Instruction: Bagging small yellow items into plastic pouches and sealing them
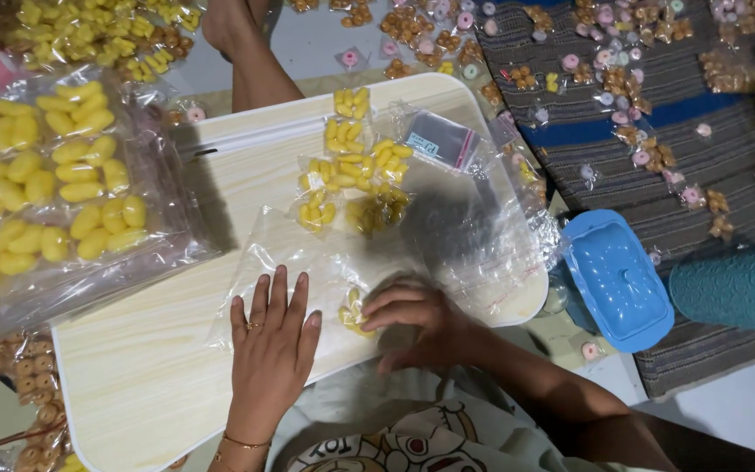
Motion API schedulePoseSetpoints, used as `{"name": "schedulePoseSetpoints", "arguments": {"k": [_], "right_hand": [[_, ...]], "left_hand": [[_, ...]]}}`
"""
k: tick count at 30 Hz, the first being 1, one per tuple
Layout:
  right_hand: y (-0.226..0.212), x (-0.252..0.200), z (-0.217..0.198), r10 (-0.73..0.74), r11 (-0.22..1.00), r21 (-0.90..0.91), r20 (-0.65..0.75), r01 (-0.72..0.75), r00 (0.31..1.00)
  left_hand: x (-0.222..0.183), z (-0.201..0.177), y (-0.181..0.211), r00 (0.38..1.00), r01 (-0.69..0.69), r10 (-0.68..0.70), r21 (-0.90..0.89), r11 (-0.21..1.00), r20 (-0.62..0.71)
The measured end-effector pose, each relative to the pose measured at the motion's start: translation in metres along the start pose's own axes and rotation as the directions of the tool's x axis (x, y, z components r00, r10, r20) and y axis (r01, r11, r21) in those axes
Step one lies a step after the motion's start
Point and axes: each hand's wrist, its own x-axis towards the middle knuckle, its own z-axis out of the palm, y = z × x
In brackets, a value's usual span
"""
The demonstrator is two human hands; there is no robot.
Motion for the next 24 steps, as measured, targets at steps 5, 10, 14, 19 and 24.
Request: {"name": "schedulePoseSetpoints", "arguments": {"k": [5,10,14,19,24], "right_hand": [[0.002,-0.004,0.01,0.077,0.995,-0.073,0.028,-0.075,0.997],[-0.001,-0.005,0.016,0.052,0.981,-0.193,0.131,-0.025,0.99],[-0.01,0.008,0.01,0.075,0.947,-0.319,0.124,-0.031,0.989],[-0.012,0.005,0.007,0.15,0.968,-0.214,0.073,-0.132,0.986],[0.002,0.01,0.024,0.153,0.965,-0.242,0.189,-0.105,0.97]], "left_hand": [[0.0,0.001,0.001,1.0,0.007,-0.006,0.024,1.0,-0.008],[0.002,-0.002,0.002,1.0,-0.003,0.002,0.016,1.0,0.02],[0.004,-0.002,0.004,1.0,-0.009,0.01,0.021,1.0,-0.015],[0.002,0.0,0.003,1.0,0.004,-0.004,0.017,1.0,-0.01],[0.003,-0.004,0.004,0.998,0.055,-0.053,-0.05,0.997,0.035]]}}
